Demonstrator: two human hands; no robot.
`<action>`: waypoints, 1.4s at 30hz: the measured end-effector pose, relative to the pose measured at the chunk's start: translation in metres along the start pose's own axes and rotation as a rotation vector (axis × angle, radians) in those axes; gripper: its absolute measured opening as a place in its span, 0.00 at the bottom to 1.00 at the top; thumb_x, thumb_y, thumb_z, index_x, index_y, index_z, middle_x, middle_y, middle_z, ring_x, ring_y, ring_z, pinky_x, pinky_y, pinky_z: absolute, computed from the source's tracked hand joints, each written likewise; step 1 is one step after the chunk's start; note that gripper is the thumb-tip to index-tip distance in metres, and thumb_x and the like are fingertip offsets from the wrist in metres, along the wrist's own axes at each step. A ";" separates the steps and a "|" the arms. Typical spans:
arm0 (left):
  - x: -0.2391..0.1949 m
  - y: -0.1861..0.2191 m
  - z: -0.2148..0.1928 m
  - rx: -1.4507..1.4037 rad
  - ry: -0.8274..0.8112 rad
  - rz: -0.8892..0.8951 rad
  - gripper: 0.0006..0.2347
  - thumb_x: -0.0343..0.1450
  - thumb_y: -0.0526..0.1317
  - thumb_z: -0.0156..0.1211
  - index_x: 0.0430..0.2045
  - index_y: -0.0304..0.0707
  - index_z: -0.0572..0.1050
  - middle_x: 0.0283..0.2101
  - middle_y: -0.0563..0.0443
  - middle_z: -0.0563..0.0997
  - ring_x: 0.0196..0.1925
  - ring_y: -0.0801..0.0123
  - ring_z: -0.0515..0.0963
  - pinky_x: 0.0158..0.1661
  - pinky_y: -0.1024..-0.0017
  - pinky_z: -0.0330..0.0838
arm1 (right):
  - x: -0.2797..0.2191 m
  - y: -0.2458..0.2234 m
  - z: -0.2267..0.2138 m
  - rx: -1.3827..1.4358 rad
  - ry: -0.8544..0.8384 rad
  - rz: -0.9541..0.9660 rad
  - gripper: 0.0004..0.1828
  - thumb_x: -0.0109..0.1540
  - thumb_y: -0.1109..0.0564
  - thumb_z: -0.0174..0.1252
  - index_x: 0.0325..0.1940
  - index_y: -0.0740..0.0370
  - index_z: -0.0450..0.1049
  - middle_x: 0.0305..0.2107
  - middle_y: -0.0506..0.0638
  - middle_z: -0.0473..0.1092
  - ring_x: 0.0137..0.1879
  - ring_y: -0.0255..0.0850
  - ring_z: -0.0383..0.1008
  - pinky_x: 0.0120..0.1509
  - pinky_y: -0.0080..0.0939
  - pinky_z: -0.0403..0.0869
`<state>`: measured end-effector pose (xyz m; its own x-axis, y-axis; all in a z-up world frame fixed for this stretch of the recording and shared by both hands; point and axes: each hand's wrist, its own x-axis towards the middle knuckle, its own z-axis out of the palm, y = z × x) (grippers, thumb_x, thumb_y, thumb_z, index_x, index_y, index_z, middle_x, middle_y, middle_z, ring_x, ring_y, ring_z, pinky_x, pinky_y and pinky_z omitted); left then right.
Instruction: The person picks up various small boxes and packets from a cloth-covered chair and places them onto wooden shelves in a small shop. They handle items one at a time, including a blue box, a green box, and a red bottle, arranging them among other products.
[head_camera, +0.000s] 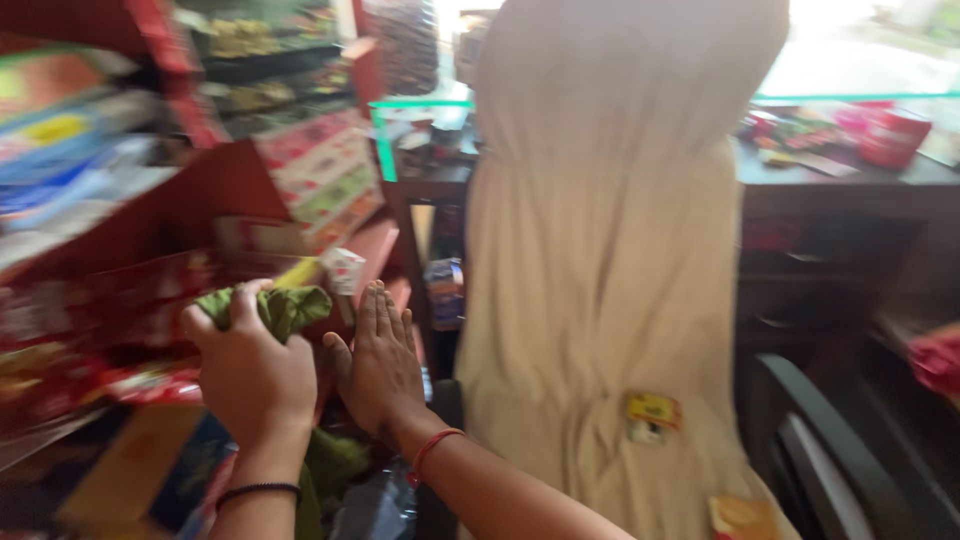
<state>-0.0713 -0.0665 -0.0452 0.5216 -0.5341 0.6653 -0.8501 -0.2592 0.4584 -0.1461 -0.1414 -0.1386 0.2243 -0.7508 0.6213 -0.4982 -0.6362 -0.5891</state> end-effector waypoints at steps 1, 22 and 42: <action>-0.002 0.012 0.009 -0.025 -0.020 0.030 0.24 0.61 0.36 0.68 0.54 0.50 0.75 0.58 0.33 0.66 0.48 0.35 0.78 0.45 0.48 0.75 | -0.002 0.014 -0.005 -0.021 0.019 0.025 0.43 0.69 0.42 0.45 0.77 0.77 0.44 0.74 0.72 0.48 0.81 0.61 0.44 0.82 0.58 0.41; -0.186 0.233 0.210 -0.398 -0.818 0.137 0.23 0.63 0.31 0.62 0.53 0.51 0.73 0.59 0.39 0.66 0.51 0.37 0.77 0.48 0.49 0.73 | -0.147 0.301 -0.180 -0.256 0.129 0.716 0.39 0.66 0.49 0.53 0.73 0.74 0.49 0.69 0.70 0.54 0.75 0.62 0.52 0.76 0.54 0.55; -0.282 0.191 0.384 -0.474 -1.001 0.051 0.29 0.62 0.30 0.62 0.62 0.39 0.69 0.55 0.30 0.76 0.58 0.40 0.74 0.58 0.55 0.68 | -0.156 0.453 -0.191 -0.537 -0.534 0.659 0.43 0.58 0.58 0.60 0.75 0.60 0.51 0.74 0.65 0.46 0.78 0.61 0.45 0.76 0.57 0.54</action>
<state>-0.4086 -0.2746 -0.3720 0.0106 -0.9999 0.0116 -0.6436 0.0021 0.7654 -0.5666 -0.2790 -0.4038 0.0478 -0.9896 -0.1355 -0.9408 0.0010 -0.3390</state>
